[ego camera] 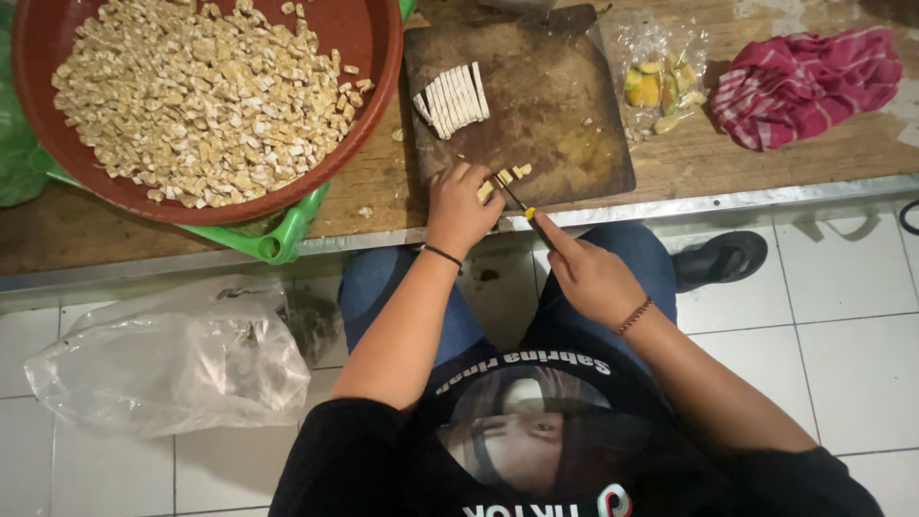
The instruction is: The person sits on the floor and cuts white food blocks into small cubes with a utility knife on a wooden cutting board, then transfers the cut pieces by hand into a large red basin filled with similar pieces. The person repeats this cutting and transferring cycle throughout the episode.
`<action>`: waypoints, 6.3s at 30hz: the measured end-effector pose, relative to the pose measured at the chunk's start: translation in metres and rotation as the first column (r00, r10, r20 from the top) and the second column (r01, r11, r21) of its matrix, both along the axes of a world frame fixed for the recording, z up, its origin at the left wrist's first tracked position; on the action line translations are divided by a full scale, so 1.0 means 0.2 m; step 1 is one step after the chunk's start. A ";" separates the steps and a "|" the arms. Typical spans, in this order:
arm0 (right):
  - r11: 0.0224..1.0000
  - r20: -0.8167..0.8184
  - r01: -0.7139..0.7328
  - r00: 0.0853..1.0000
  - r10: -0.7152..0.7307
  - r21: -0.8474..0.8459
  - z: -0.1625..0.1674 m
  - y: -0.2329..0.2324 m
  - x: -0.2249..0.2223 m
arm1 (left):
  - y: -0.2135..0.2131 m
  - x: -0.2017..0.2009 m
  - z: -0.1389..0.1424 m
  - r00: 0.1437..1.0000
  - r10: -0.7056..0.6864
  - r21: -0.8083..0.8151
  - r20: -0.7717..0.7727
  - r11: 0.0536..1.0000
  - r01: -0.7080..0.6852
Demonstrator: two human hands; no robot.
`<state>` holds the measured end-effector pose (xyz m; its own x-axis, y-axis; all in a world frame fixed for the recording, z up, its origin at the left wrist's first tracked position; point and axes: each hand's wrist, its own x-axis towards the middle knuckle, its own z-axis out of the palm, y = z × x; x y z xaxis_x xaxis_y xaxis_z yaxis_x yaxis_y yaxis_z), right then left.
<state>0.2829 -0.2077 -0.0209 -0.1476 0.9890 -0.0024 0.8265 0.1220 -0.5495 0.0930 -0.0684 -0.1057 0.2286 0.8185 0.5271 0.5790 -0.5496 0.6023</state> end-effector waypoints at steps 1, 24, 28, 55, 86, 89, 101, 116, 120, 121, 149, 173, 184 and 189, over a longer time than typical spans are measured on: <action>1.000 0.014 0.002 1.000 -0.001 -0.019 0.00 0.00 -0.01 | 0.00 0.00 0.00 1.000 0.005 0.006 -0.008 1.000 -0.005; 0.991 0.054 0.004 0.999 0.004 -0.134 -0.06 0.00 0.01 | 0.00 0.01 0.02 0.999 0.034 -0.001 -0.022 0.999 -0.034; 0.989 0.078 0.020 0.997 -0.008 -0.149 -0.04 -0.03 0.05 | 0.00 0.01 0.04 1.000 0.002 0.024 0.008 1.000 -0.002; 0.994 0.039 -0.023 0.999 0.027 -0.106 -0.01 0.06 -0.05 | -0.02 -0.06 0.11 0.996 -0.091 -0.147 -0.005 0.985 0.089; 0.995 0.041 0.000 0.999 0.004 -0.099 0.03 0.02 -0.05 | -0.04 -0.03 0.08 0.994 0.059 -0.138 -0.088 0.988 -0.071; 0.993 0.063 0.000 0.998 0.008 -0.117 0.03 0.03 -0.05 | -0.04 -0.03 0.07 0.994 0.064 -0.131 -0.090 0.988 -0.075; 0.990 0.070 -0.003 0.997 0.013 -0.139 -0.03 0.08 -0.05 | -0.02 -0.02 0.05 0.993 0.075 -0.146 -0.089 0.985 -0.087; 0.999 0.010 0.016 1.000 -0.016 -0.041 0.02 0.01 0.03 | -0.02 -0.04 0.10 0.992 0.027 -0.182 -0.122 0.982 -0.049; 0.997 0.069 0.009 0.998 -0.003 -0.081 0.01 0.03 -0.03 | -0.03 -0.04 0.08 0.993 0.039 -0.154 -0.114 0.986 -0.056; 0.996 0.071 0.004 0.997 0.002 -0.084 0.01 0.03 -0.03 | -0.03 -0.04 0.08 0.993 0.040 -0.145 -0.109 0.988 -0.056; 0.994 0.035 0.033 0.999 -0.030 -0.105 0.01 0.00 0.03 | 0.00 -0.04 0.06 0.999 0.028 -0.142 -0.022 0.989 -0.031; 0.992 0.093 -0.025 0.995 0.036 -0.123 -0.04 0.10 -0.06 | 0.00 -0.05 0.06 0.998 0.033 -0.177 -0.049 0.983 -0.042; 0.989 0.017 0.045 0.999 -0.043 -0.140 0.01 -0.01 0.03 | 0.03 -0.09 0.04 0.998 -0.062 -0.191 0.015 0.980 0.064; 0.992 -0.017 0.046 0.999 -0.048 -0.117 0.03 0.00 0.01 | 0.05 -0.09 0.03 0.994 -0.051 -0.260 0.099 0.963 0.076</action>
<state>0.2852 -0.2070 -0.0145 -0.1020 0.9880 -0.1161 0.8188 0.0171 -0.5738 0.0745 -0.0577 -0.0993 0.2458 0.9163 0.3160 0.4845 -0.3986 0.7787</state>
